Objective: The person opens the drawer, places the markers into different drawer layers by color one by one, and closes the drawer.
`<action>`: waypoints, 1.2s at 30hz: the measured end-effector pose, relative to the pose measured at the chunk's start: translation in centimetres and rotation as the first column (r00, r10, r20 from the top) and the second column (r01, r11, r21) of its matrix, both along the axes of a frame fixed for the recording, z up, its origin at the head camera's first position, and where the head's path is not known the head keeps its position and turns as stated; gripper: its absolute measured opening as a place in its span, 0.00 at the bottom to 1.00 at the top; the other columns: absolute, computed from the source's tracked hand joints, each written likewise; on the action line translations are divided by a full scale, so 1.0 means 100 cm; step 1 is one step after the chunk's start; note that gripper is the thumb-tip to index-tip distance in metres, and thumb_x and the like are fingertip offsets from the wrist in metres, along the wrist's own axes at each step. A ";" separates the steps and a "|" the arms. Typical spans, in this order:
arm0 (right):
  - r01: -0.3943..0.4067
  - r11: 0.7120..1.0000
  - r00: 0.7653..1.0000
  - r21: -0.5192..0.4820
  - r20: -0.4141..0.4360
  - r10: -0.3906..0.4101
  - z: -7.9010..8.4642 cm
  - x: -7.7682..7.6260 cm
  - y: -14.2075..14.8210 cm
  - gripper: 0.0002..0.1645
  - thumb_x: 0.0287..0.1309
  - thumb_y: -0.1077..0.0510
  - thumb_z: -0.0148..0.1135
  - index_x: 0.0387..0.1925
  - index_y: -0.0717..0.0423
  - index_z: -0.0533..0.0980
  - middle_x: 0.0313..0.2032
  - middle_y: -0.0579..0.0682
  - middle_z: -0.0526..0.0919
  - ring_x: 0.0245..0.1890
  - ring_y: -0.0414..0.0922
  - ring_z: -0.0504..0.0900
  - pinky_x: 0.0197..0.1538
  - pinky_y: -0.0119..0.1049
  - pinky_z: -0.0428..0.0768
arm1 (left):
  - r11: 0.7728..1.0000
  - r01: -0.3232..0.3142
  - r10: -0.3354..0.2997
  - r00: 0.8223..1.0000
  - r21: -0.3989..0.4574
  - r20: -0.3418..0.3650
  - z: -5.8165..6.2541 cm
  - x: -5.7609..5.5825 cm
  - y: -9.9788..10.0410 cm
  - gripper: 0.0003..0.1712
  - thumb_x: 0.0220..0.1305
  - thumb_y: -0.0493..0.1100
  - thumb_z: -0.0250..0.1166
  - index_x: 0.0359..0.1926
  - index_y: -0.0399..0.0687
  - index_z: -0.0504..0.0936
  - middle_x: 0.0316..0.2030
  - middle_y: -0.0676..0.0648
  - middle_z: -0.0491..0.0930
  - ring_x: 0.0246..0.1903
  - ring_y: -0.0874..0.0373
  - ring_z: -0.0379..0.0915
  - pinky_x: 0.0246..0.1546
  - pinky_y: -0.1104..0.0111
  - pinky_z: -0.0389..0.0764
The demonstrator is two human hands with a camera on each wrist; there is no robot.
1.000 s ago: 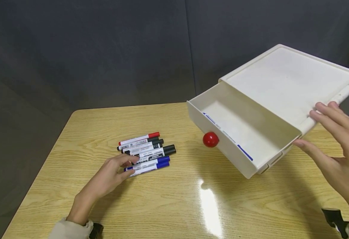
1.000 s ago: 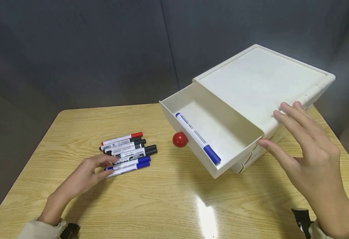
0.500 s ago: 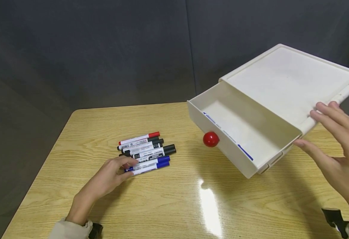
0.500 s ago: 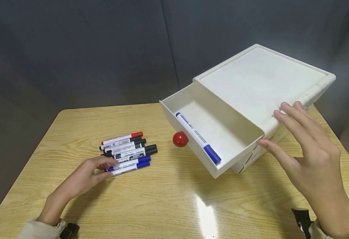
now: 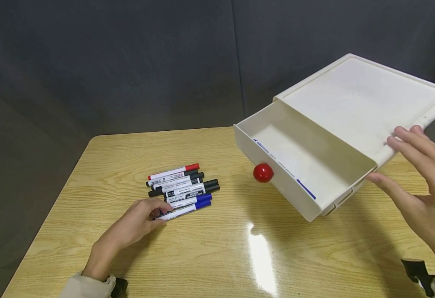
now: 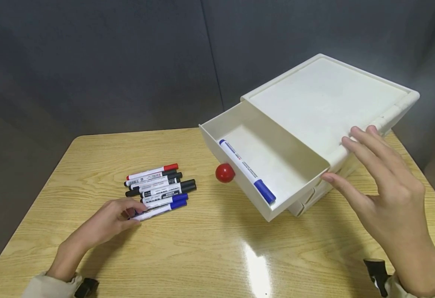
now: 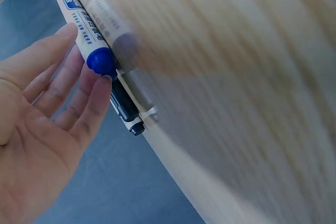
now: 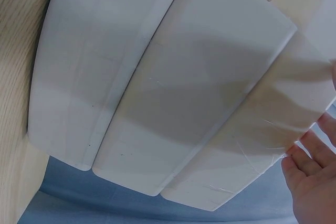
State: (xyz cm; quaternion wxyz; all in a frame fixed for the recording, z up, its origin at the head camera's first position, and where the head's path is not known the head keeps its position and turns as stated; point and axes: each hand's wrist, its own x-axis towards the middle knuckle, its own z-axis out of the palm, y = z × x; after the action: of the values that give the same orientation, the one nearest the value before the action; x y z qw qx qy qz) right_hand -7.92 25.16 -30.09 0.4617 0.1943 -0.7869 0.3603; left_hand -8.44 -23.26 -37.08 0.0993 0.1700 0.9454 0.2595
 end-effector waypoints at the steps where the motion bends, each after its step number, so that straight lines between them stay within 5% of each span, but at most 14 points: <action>1: 0.001 1.000 1.000 0.000 0.000 -0.001 0.000 0.000 0.000 0.49 0.56 0.30 0.61 0.47 0.77 0.79 0.56 0.63 0.82 0.67 0.40 0.73 0.73 0.38 0.67 | 1.000 0.000 0.000 1.000 -0.005 0.004 0.000 0.000 0.000 0.14 0.57 0.32 0.71 0.46 0.43 0.86 0.34 0.52 0.81 0.33 0.62 0.72 0.33 0.71 0.76; 12: 0.007 1.000 1.000 0.007 -0.002 -0.007 0.001 0.001 -0.001 0.48 0.56 0.30 0.61 0.47 0.76 0.79 0.56 0.63 0.82 0.67 0.42 0.73 0.73 0.38 0.67 | 0.998 -0.016 0.017 0.999 -0.055 0.029 -0.001 0.000 0.002 0.14 0.56 0.31 0.71 0.44 0.43 0.86 0.30 0.52 0.76 0.30 0.60 0.67 0.28 0.73 0.69; 36: -0.001 1.000 1.000 -0.008 -0.006 0.001 0.002 0.002 -0.002 0.49 0.56 0.30 0.61 0.45 0.77 0.79 0.57 0.59 0.82 0.67 0.42 0.73 0.74 0.39 0.66 | 0.993 0.001 -0.001 1.000 -0.116 -0.004 0.003 0.002 0.011 0.13 0.58 0.32 0.67 0.46 0.43 0.86 0.37 0.51 0.82 0.34 0.61 0.70 0.34 0.71 0.74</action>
State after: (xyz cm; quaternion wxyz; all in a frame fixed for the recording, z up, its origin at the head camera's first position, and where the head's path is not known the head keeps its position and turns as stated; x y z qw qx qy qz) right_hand -7.74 24.91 -29.86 0.4648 0.1938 -0.7840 0.3629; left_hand -8.28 -22.14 -36.74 0.1070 0.1649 0.9591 0.2036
